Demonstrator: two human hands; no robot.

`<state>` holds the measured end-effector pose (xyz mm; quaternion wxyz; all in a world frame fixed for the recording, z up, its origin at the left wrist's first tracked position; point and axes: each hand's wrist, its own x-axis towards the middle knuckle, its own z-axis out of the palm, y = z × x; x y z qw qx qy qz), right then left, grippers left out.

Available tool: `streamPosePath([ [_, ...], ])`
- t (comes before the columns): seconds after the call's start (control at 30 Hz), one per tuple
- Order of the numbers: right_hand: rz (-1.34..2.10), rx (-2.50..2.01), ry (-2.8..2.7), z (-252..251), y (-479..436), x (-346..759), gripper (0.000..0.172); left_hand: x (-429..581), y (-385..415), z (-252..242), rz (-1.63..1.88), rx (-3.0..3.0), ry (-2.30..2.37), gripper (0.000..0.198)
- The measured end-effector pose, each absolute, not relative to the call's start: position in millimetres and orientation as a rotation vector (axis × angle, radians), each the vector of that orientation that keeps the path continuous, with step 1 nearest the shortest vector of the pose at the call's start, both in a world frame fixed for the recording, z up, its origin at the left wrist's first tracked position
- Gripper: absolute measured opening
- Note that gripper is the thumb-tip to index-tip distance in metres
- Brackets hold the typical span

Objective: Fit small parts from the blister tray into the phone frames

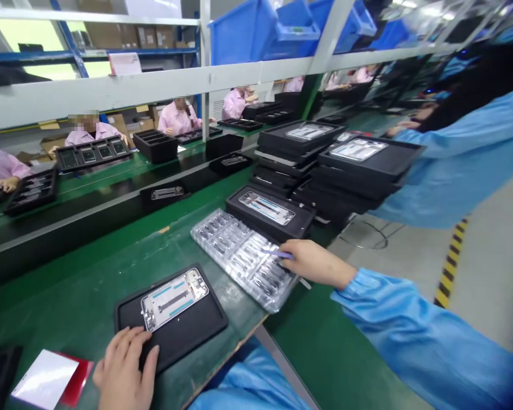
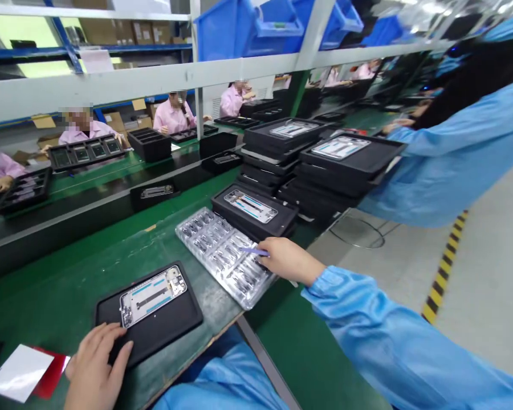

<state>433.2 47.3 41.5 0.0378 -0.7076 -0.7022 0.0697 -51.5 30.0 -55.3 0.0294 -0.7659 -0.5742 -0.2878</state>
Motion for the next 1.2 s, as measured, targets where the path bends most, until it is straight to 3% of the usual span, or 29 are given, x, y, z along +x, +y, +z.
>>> streamPosePath([
  [0.27,0.185,-2.362,-2.094,38.8,51.0,432.6,0.018,-56.5,20.9,-66.2,-0.739,-2.414,-1.818,0.021],
  [0.5,0.14,-2.325,-2.084,35.4,49.9,424.2,0.017,-44.9,12.8,-53.6,-0.873,-2.419,-1.899,0.016],
  [0.63,0.155,-2.296,-1.996,44.6,44.6,434.8,0.026,-44.0,9.4,-41.9,-1.045,-2.346,-1.953,0.015],
  [0.8,0.316,-2.135,-1.741,68.5,39.9,418.3,0.031,-28.5,-1.4,-17.0,-1.424,-2.314,-2.124,0.014],
  [1.0,0.766,-1.642,-1.721,76.0,34.9,293.3,0.03,27.2,-13.4,15.9,-1.951,-2.669,-2.387,0.025],
  [1.2,0.86,-1.41,-1.743,45.9,26.1,193.0,0.028,38.4,-2.5,14.3,-3.005,-2.262,-2.407,0.034],
])
